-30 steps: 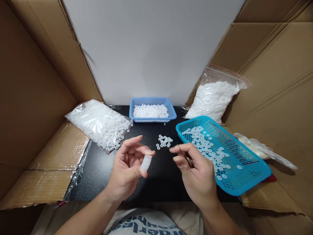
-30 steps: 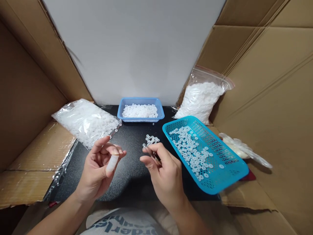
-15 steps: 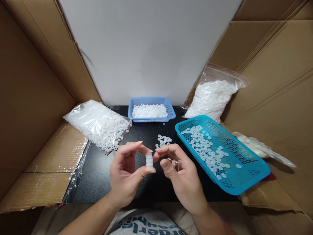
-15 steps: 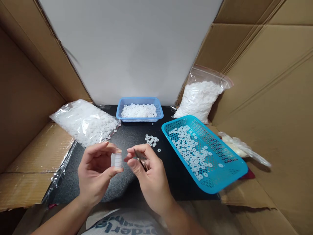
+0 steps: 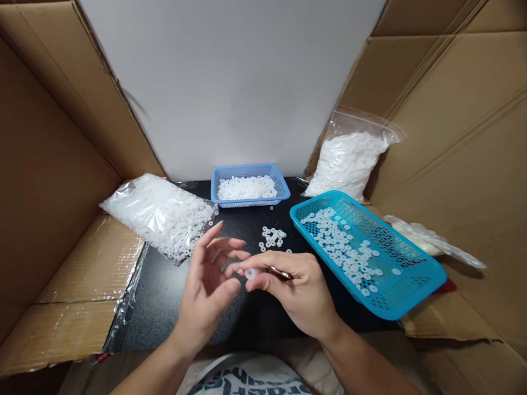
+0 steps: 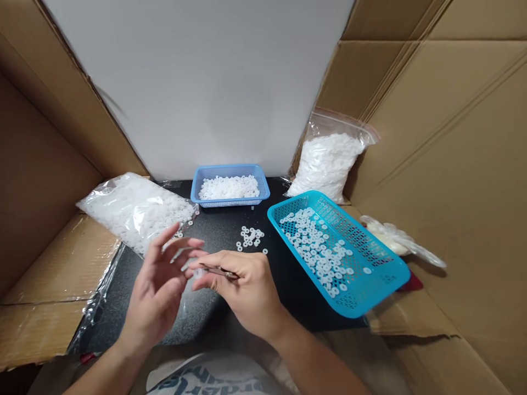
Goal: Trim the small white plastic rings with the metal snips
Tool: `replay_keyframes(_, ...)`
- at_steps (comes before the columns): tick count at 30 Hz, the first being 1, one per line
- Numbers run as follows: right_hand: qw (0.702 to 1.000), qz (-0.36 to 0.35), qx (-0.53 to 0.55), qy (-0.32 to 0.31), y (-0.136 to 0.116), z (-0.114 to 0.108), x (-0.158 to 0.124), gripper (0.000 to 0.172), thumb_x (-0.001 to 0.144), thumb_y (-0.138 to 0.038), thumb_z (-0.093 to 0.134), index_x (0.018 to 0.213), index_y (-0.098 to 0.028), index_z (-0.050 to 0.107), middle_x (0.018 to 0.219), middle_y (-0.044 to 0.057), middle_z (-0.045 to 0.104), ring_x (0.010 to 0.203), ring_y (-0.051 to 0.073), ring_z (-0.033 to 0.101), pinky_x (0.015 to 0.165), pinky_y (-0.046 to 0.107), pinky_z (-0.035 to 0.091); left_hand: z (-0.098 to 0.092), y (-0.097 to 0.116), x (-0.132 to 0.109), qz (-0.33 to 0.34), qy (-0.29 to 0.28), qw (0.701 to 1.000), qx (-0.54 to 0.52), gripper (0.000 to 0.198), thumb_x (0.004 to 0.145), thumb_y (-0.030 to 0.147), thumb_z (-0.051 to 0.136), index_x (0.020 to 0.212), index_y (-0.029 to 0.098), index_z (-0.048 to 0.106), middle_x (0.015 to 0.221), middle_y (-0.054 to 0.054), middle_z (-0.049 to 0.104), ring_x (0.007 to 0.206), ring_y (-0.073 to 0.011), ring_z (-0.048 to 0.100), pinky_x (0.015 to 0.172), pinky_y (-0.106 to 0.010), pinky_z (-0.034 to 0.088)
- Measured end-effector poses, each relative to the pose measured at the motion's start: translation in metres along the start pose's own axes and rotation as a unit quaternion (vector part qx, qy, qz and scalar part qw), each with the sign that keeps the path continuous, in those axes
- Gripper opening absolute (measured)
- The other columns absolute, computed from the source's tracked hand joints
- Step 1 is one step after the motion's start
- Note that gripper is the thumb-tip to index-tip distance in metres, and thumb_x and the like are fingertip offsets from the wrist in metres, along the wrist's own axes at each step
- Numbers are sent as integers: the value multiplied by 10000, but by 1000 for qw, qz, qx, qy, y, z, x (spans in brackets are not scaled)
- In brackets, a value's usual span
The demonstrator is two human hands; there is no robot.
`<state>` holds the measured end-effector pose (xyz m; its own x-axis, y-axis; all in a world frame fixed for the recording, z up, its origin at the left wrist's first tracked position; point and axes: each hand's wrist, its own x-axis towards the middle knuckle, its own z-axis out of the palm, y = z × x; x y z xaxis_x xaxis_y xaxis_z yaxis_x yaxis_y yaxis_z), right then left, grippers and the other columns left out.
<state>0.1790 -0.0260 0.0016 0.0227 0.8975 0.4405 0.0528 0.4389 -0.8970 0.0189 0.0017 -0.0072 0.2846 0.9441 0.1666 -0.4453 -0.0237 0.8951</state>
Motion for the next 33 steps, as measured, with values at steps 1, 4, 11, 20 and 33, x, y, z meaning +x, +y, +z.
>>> replay_keyframes(1,999,-23,-14,-20,0,-3,1,130,917,-156,759,1009,-224,820,984,32,851,840,176,821,773,256,666,2,5,1,-82,-13,996,-40,597,775,302,901,1330,319,682,1076,-56,766,925,-196,735,786,-284,598)
replay_keyframes(4,995,-71,-38,-55,2,-7,2,218,939,-83,699,1079,-213,803,1070,55,841,925,167,815,815,259,665,6,14,3,-239,-15,965,-111,674,691,265,965,1311,256,698,908,-37,785,793,-160,755,758,-239,600)
replay_keyframes(11,995,-62,-29,-72,1,-12,4,324,982,-423,671,1236,-244,767,1132,80,808,1049,191,772,879,303,640,7,14,3,-248,-17,954,-164,573,663,212,979,1203,258,793,856,-27,801,765,-123,751,747,-171,596)
replay_keyframes(20,970,-100,-205,86,-2,-20,-13,395,1078,-309,539,1467,-350,591,841,0,576,732,133,601,625,248,546,11,16,3,-103,-10,989,-107,168,692,229,963,823,217,858,899,-16,833,715,-65,717,690,-95,582)
replay_keyframes(33,886,-256,-377,89,-8,-3,-27,534,995,-47,622,1493,-232,572,810,25,703,671,123,605,580,256,481,18,17,-4,-77,43,990,-107,172,677,229,969,802,211,852,888,-5,805,849,-97,742,784,-129,585)
